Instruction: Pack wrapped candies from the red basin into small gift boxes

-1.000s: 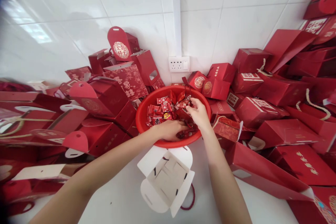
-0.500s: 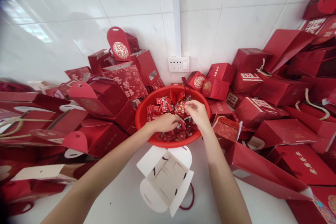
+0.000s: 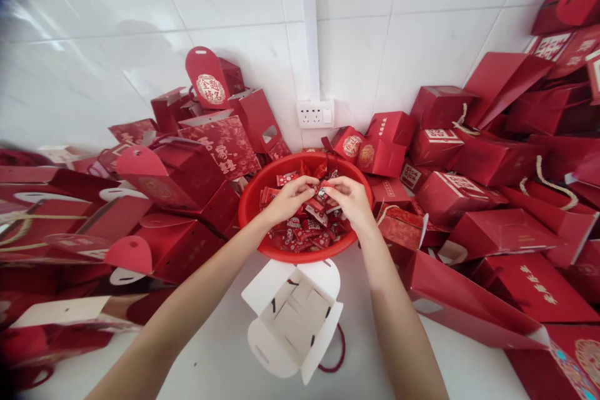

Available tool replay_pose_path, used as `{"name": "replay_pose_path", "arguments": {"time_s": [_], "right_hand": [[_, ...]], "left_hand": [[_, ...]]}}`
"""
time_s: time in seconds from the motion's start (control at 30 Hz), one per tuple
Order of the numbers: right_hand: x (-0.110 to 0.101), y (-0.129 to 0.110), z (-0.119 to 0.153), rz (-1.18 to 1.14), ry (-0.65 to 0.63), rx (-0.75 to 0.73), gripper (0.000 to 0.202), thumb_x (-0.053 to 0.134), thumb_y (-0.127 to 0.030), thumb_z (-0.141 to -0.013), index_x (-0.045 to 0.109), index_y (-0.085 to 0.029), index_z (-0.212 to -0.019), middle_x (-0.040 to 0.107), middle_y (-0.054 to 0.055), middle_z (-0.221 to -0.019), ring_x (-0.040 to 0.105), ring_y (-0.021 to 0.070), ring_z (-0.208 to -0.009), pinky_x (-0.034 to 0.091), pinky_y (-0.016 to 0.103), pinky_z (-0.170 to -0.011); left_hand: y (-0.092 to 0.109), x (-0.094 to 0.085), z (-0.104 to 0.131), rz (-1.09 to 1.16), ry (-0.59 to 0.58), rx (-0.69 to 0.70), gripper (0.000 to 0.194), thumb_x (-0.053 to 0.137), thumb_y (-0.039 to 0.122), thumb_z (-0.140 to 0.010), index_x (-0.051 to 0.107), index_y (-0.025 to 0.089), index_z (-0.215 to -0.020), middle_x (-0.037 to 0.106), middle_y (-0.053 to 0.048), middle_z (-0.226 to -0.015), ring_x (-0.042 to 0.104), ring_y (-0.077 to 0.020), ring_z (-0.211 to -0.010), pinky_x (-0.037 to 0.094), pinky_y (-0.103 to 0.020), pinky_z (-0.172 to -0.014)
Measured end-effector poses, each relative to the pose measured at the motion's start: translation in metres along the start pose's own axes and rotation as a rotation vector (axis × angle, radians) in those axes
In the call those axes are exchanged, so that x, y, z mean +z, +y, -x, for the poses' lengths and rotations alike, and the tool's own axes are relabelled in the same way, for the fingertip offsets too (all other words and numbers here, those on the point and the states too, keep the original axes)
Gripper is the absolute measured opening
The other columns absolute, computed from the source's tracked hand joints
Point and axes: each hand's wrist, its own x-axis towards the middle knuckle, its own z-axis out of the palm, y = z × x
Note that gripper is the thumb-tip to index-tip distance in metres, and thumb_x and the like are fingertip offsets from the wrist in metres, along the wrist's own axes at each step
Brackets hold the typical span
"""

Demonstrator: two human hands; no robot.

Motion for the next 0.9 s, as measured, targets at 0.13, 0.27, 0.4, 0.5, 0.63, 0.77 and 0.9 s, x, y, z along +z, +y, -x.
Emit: {"name": "replay_pose_path", "arguments": {"time_s": [0.13,0.27,0.4,0.5,0.63,0.77,0.9], "right_hand": [[0.001,0.000,-0.001,-0.026,0.163,-0.064,0.023,0.078,-0.036,-0.058,0.070,-0.023,-0.075,0.073,0.000,-0.078,0.064,0.0184,-0.072,0.052,0.031,-0.069],[0.001,0.003,-0.002,0.165,0.151,-0.038,0.014,0.068,-0.034,-0.061,0.069,-0.022,-0.067,0.066,0.000,-0.064,0.059,0.0181,-0.068,0.046,0.030,-0.063],[0.001,0.005,-0.001,0.307,0.074,-0.013,0.015,0.062,-0.034,-0.062,0.061,-0.021,-0.054,0.057,-0.002,-0.054,0.048,0.0145,-0.059,0.036,0.028,-0.058],[0.002,0.006,-0.001,0.330,0.037,-0.001,0.015,0.062,-0.033,-0.060,0.059,-0.021,-0.052,0.053,-0.004,-0.051,0.043,0.0127,-0.056,0.033,0.028,-0.057],[0.003,0.008,-0.001,0.339,-0.002,0.010,0.015,0.063,-0.035,-0.061,0.062,-0.021,-0.057,0.056,-0.003,-0.053,0.046,0.0134,-0.056,0.033,0.028,-0.058],[0.001,0.009,-0.003,0.298,-0.022,0.007,0.020,0.067,-0.041,-0.062,0.063,-0.022,-0.062,0.059,-0.002,-0.057,0.051,0.0154,-0.058,0.037,0.029,-0.058],[0.000,0.010,-0.005,0.247,-0.050,0.011,0.030,0.079,-0.043,-0.055,0.063,-0.022,-0.068,0.066,0.001,-0.065,0.059,0.0187,-0.065,0.044,0.031,-0.063]], "left_hand": [[0.004,-0.004,0.004,-0.321,-0.016,-0.114,0.023,0.051,0.017,-0.091,0.073,0.014,-0.097,0.076,-0.007,-0.094,0.069,-0.0202,-0.087,0.051,-0.030,-0.085],[0.009,-0.006,0.009,-0.665,-0.178,-0.265,0.017,0.061,0.025,-0.089,0.075,0.016,-0.091,0.076,-0.010,-0.095,0.070,-0.0265,-0.094,0.051,-0.031,-0.082],[0.013,-0.005,0.011,-0.761,-0.252,-0.319,0.033,0.073,0.029,-0.082,0.072,0.018,-0.113,0.075,-0.010,-0.104,0.070,-0.0285,-0.098,0.051,-0.031,-0.081],[0.013,-0.005,0.011,-0.709,-0.261,-0.320,0.054,0.077,0.022,-0.076,0.065,0.017,-0.129,0.076,-0.008,-0.099,0.071,-0.0267,-0.093,0.052,-0.029,-0.081],[0.007,-0.006,0.009,-0.579,-0.170,-0.284,0.055,0.071,0.007,-0.072,0.068,0.013,-0.127,0.075,-0.004,-0.086,0.071,-0.0229,-0.084,0.052,-0.028,-0.080],[0.000,-0.008,0.003,-0.303,0.114,-0.199,0.041,0.063,0.001,-0.072,0.075,0.014,-0.110,0.075,-0.004,-0.086,0.070,-0.0192,-0.081,0.054,-0.029,-0.083],[-0.005,-0.011,-0.002,0.106,0.310,-0.104,0.031,0.066,0.006,-0.072,0.076,0.013,-0.100,0.075,-0.007,-0.093,0.070,-0.0189,-0.085,0.056,-0.033,-0.086]]}}
